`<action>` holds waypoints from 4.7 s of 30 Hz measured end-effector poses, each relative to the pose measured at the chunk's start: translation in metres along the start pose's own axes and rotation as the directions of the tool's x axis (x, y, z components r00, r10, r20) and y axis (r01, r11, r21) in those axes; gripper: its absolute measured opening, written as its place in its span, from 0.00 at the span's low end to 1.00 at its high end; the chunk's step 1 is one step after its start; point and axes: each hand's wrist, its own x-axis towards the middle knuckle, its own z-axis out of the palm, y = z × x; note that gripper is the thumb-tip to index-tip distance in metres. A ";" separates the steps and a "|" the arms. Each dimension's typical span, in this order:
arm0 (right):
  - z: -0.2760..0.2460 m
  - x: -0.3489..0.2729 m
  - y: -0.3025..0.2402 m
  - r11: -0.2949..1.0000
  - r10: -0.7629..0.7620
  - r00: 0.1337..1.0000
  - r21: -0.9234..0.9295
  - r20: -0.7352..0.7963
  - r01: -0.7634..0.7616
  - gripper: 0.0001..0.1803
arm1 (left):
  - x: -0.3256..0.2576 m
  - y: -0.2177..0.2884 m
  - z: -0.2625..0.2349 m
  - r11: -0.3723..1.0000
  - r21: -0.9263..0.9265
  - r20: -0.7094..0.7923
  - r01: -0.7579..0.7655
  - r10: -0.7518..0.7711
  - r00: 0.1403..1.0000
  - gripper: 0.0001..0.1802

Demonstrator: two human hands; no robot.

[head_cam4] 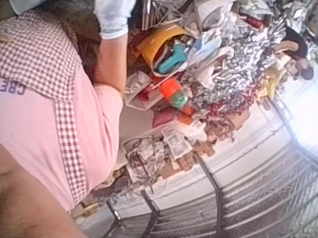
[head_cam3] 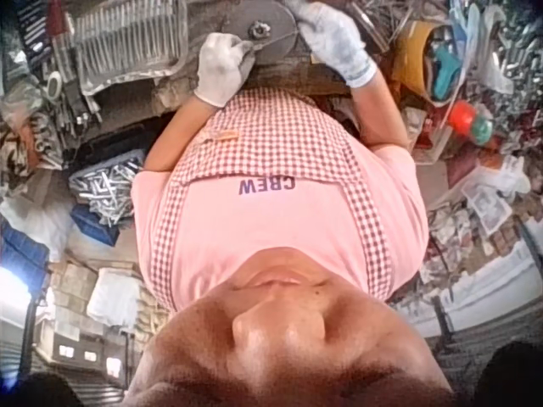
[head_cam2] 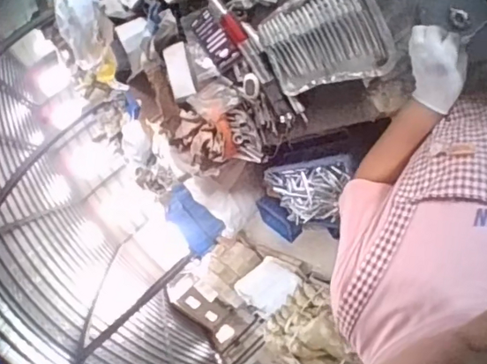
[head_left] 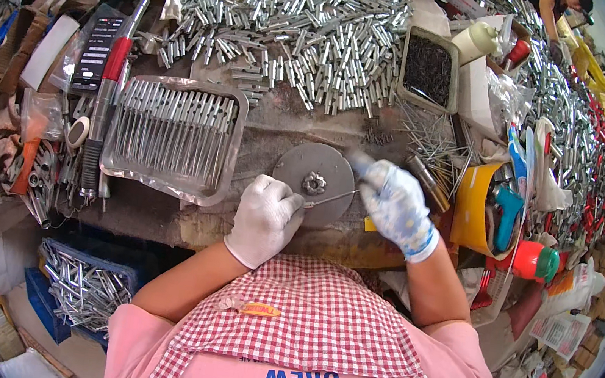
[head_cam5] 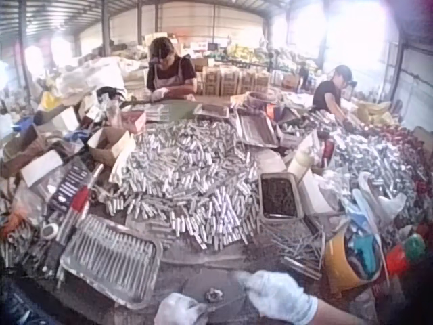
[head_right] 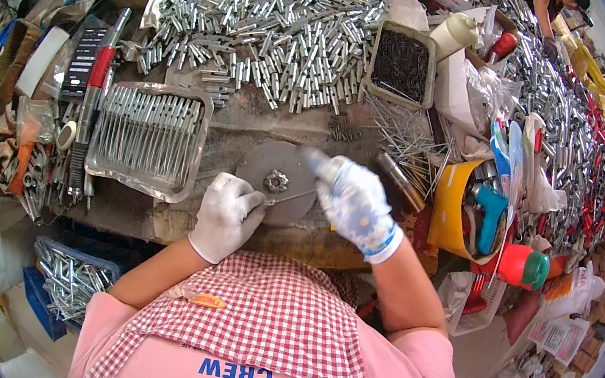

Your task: Manually assemble small metal rod and gear components using a fixture on a workbench.

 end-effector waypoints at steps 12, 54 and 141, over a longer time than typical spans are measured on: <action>0.066 -0.015 -0.010 0.971 -0.228 0.973 -0.089 -0.045 0.224 0.13 | -0.001 0.000 0.001 0.999 -0.022 0.016 0.030 -0.029 0.999 0.11; -0.021 -0.072 0.049 0.256 0.473 0.841 -0.871 -0.264 -0.418 0.47 | -0.003 -0.001 0.009 0.999 -0.044 -0.037 0.004 -0.005 0.999 0.07; -0.023 0.049 0.102 0.750 -0.077 0.986 -0.643 0.151 0.157 0.09 | 0.174 -0.083 -0.010 0.800 0.437 0.566 -0.410 0.110 0.817 0.10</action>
